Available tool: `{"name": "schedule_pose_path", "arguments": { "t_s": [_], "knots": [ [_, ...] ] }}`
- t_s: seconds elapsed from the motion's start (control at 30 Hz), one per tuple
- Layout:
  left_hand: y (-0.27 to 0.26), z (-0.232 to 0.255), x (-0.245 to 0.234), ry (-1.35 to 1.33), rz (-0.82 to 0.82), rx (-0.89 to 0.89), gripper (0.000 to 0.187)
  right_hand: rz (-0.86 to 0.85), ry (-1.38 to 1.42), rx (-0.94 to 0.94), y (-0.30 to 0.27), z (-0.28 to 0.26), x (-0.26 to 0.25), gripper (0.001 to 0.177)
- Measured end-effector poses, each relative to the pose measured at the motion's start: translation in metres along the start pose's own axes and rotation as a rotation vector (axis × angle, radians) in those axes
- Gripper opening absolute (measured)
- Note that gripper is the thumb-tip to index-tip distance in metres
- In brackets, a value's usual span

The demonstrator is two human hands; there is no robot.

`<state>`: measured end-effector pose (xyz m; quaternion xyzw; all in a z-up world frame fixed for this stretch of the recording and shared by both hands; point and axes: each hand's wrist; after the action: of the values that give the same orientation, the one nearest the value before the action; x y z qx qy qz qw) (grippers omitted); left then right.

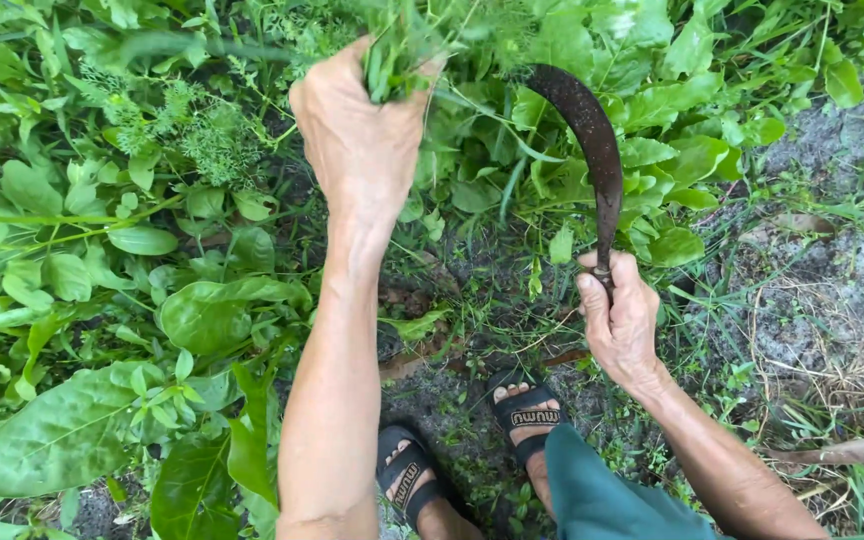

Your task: Harvesting leafy green vegetables from a garden patch using a sickle.

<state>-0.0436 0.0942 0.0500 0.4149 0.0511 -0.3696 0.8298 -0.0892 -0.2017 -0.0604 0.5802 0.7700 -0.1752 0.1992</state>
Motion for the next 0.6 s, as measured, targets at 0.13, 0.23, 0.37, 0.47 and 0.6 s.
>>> {"name": "schedule_pose_path", "arguments": {
  "t_s": [0.13, 0.23, 0.37, 0.47, 0.6],
  "knots": [
    [0.011, 0.014, 0.018, 0.263, -0.484, -0.359, 0.033, -0.040, 0.021, 0.003, -0.002, 0.002, -0.003, 0.014],
    [-0.004, -0.010, 0.050, 0.401, -0.722, -0.413, 0.069, -0.071, 0.014, -0.009, -0.004, 0.003, -0.003, 0.016],
    [-0.050, -0.051, 0.083, 0.485, -0.458, -0.154, 0.021, -0.063, -0.014, -0.039, -0.006, 0.010, -0.002, 0.017],
    [-0.055, -0.028, 0.061, 0.396, -0.485, -0.042, 0.046, -0.078, -0.047, 0.001, -0.007, 0.009, -0.006, 0.017],
    [-0.101, -0.015, 0.039, 0.391, -0.407, 0.090, 0.040, -0.095, -0.059, -0.025, -0.014, 0.018, -0.001, 0.016]
  ]
}}
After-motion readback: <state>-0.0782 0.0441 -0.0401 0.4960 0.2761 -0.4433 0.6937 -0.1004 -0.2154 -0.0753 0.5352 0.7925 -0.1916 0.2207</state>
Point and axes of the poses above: each hand's wrist, its own y-axis towards the middle knuckle, its own x-axis out of the palm, z = x × y, and after that the axes turned 13 degrees about x, right-handed
